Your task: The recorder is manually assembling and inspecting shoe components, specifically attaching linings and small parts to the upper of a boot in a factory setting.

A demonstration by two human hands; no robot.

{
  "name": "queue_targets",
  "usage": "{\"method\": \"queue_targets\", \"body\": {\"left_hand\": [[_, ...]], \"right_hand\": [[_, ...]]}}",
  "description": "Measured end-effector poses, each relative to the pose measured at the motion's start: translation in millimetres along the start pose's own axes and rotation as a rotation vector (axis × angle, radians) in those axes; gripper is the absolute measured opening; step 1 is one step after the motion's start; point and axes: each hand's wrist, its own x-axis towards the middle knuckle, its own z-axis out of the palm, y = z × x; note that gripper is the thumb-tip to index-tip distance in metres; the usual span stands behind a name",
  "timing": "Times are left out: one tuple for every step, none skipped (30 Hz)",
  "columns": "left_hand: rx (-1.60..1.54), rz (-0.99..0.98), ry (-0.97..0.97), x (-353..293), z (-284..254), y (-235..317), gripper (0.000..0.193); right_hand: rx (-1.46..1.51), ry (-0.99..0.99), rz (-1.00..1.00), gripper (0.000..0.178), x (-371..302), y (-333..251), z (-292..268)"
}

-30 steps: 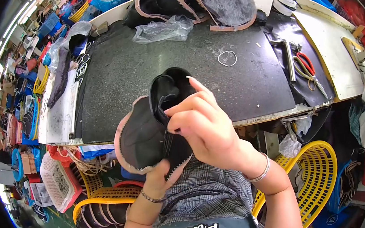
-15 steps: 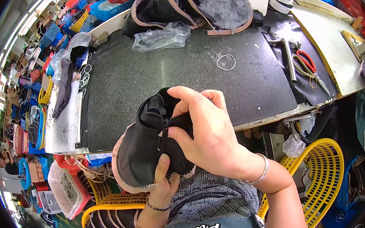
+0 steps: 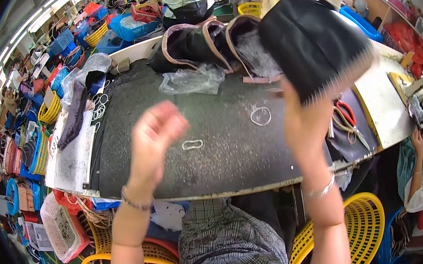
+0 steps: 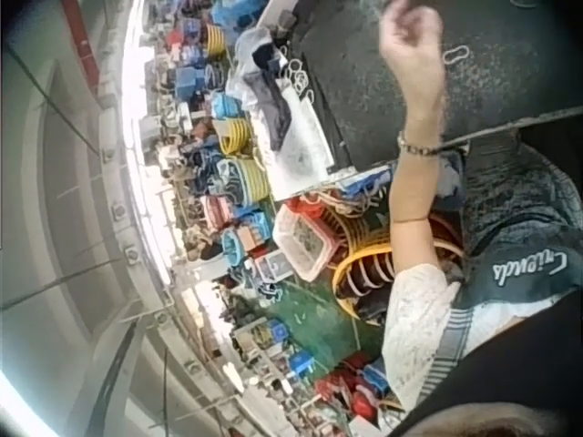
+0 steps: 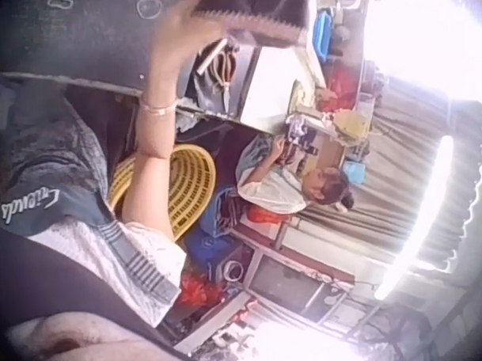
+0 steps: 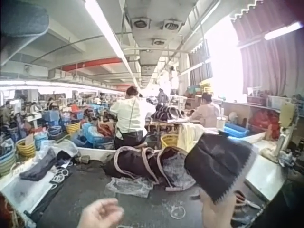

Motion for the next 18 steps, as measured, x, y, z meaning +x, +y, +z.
{"method": "queue_targets", "body": {"left_hand": [[0.126, 0.199, 0.106, 39, -19, -5, 0.046], [0.203, 0.235, 0.313, 78, -35, -8, 0.060], [0.315, 0.235, 0.362, 127, -46, -18, 0.070], [0.442, 0.237, 0.424, 173, -58, -29, 0.080], [0.714, 0.205, 0.569, 216, -65, -43, 0.087], [0.965, 0.166, 0.681, 255, -57, -58, 0.093], [0.873, 0.080, 0.522, 276, -59, -63, 0.090], [0.777, -0.001, 0.365, 296, -60, -66, 0.088], [0.922, -0.046, 0.368, 315, -69, -82, 0.079], [0.749, 0.034, 0.367, 311, -57, -76, 0.066], [0.684, 0.176, 0.342, 313, -49, -71, 0.059], [0.625, 0.318, 0.332, 307, -49, -60, 0.054], [0.549, 0.490, 0.371, 303, -47, -47, 0.053], [0.475, 0.662, 0.410, 295, -45, -31, 0.052], [0.341, 0.731, 0.456, 279, -41, -8, 0.053], [0.210, 0.809, 0.509, 260, -43, 21, 0.055], [0.182, 0.894, 0.512, 239, -55, 47, 0.054], [0.165, 0.973, 0.519, 215, -69, 72, 0.053]], "right_hand": [[-0.457, -0.151, 0.176, 0.023, 21, 52, -7], [-0.745, -0.278, 0.037, 0.023, 39, 60, 16], [-0.679, -0.348, 0.045, 0.023, 56, 79, 29], [-0.516, -0.432, 0.065, 0.028, 66, 115, 50], [-0.554, -0.619, 0.139, 0.043, 79, 123, 84], [-0.502, -0.766, 0.314, 0.052, 87, 155, 105], [-0.548, -0.717, 0.365, 0.056, 85, 148, 126], [-0.504, -0.585, 0.283, 0.044, 76, 159, 145], [-0.539, -0.632, 0.169, 0.035, 74, 156, 164], [-0.597, -0.668, 0.070, 0.026, 76, 149, 168], [-0.601, -0.688, -0.117, 0.012, 82, 139, 166], [-0.596, -0.634, -0.378, 0.009, 89, 125, 166], [-0.530, -0.599, -0.509, 0.005, 101, 104, 163], [-0.501, -0.585, -0.624, 0.002, 114, 80, 159], [-0.483, -0.467, -0.750, 0.003, 123, 52, 154], [-0.406, -0.374, -0.837, 0.005, 132, 25, 151], [-0.274, -0.289, -0.858, 0.010, 136, -3, 152], [-0.210, -0.232, -0.845, 0.012, 131, -33, 150]]}}
